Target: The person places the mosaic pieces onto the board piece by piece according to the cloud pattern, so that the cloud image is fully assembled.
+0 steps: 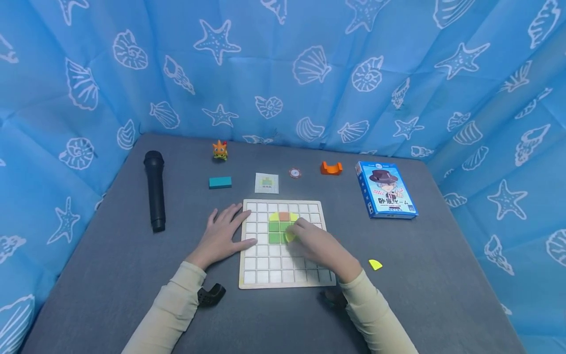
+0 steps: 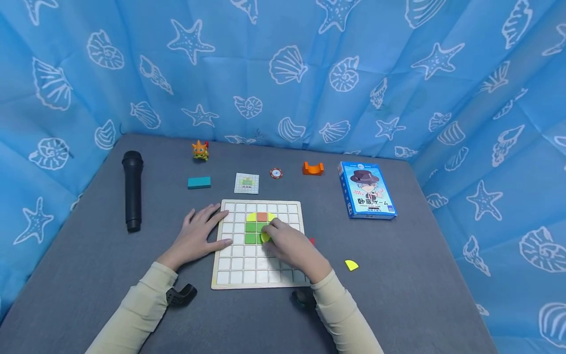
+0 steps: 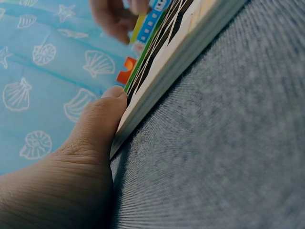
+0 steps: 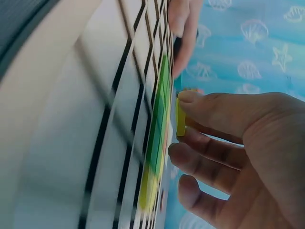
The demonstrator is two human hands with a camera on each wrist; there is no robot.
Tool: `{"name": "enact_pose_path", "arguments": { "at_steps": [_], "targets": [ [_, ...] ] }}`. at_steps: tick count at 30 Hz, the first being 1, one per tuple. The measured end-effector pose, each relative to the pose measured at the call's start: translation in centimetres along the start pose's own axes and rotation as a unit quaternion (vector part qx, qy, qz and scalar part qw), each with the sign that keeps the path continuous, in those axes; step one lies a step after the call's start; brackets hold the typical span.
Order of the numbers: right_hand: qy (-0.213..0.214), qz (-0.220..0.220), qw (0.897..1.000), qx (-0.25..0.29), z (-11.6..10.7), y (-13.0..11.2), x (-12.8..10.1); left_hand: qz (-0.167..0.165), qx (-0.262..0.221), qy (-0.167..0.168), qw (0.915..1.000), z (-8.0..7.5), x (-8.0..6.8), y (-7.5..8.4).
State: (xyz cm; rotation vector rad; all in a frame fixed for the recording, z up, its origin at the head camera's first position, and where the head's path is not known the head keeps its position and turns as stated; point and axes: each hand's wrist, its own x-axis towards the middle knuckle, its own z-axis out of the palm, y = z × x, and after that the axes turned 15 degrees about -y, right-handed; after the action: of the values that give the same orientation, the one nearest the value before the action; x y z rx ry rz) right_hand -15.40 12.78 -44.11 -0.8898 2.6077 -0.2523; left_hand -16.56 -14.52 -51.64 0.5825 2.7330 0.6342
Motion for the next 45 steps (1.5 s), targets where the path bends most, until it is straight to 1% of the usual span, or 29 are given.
{"name": "enact_pose_path", "arguments": {
  "at_steps": [3, 6, 9, 14, 23, 31, 36, 45],
  "targets": [
    [-0.013, -0.014, 1.0, 0.001, 0.0, -1.2, 1.2, 0.0, 0.0, -0.001, 1.0, 0.1, 0.0, 0.0],
    [-0.015, -0.033, 0.999, -0.01, 0.0, -1.9, 2.2, -0.001, 0.004, 0.0, 1.0, 0.2, 0.1, 0.1],
    [-0.011, -0.05, 0.998, -0.024, 0.2, -2.2, 2.9, 0.003, 0.004, 0.002, 1.0, 0.2, 0.1, 0.2],
    [-0.012, -0.055, 0.998, -0.03, 0.4, -2.5, 3.7, 0.007, 0.003, 0.002, 1.0, 0.2, 0.2, 0.3],
    [-0.011, -0.035, 0.996, -0.078, 0.1, -2.6, 5.4, 0.007, 0.004, 0.004, 1.0, 0.1, 0.1, 0.3],
    [-0.01, -0.036, 0.997, -0.069, 0.0, -2.7, 6.6, 0.013, 0.005, 0.012, 0.9998, 0.2, 0.0, 0.0],
    [-0.011, -0.034, 0.998, -0.061, 0.0, -2.7, 6.9, 0.014, 0.007, 0.015, 0.9998, 0.2, 0.0, 0.1],
    [-0.027, -0.003, 0.999, -0.047, 0.1, -2.3, 6.9, 0.006, 0.009, 0.006, 0.9999, 0.0, 0.0, 0.0]
  ]
}}
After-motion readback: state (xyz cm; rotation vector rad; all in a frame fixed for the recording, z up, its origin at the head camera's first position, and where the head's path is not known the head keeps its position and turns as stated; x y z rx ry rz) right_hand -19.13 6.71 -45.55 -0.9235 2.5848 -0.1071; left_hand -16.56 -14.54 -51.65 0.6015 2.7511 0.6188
